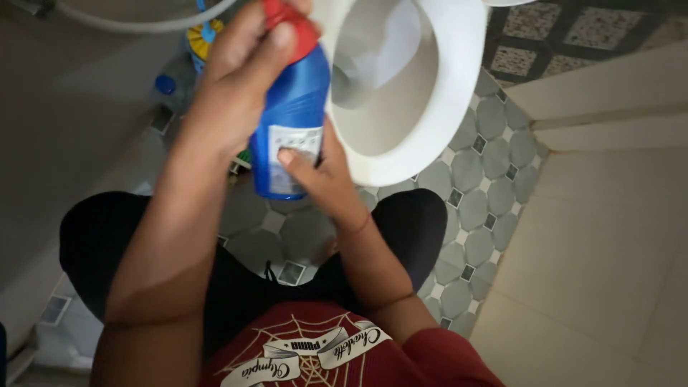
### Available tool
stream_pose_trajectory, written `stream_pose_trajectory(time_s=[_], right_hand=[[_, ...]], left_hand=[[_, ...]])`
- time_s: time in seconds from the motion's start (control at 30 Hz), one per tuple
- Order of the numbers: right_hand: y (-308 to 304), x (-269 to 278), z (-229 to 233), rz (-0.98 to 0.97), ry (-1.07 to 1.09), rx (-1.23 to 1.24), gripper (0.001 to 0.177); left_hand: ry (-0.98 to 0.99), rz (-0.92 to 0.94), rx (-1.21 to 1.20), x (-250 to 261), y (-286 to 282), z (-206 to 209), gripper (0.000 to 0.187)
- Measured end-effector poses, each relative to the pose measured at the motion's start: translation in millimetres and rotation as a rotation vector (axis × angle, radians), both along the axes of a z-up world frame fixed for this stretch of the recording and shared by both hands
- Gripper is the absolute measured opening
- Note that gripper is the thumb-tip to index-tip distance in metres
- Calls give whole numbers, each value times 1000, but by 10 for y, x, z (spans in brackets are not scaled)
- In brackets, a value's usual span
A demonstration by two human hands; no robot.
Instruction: Cleaning the inside of a toilet bowl using liquid cleaner and a toilet brush.
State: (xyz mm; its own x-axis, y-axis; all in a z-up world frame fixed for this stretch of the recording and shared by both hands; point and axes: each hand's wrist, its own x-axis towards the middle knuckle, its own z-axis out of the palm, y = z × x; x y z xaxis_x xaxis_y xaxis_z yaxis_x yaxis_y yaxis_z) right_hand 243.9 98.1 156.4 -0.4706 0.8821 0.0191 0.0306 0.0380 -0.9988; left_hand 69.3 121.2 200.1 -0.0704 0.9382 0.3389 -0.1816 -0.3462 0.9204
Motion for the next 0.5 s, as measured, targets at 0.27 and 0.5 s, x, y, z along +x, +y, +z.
stream_pose_trajectory(time_s=[0.27, 0.5], right_hand=[[677, 696, 515, 31, -122, -6, 72], [1099, 1113, 630, 160, -591, 111, 81]], left_hand=[[-323, 104, -71, 753, 712, -169, 16], [-274, 278, -145, 944, 937, -516, 21]])
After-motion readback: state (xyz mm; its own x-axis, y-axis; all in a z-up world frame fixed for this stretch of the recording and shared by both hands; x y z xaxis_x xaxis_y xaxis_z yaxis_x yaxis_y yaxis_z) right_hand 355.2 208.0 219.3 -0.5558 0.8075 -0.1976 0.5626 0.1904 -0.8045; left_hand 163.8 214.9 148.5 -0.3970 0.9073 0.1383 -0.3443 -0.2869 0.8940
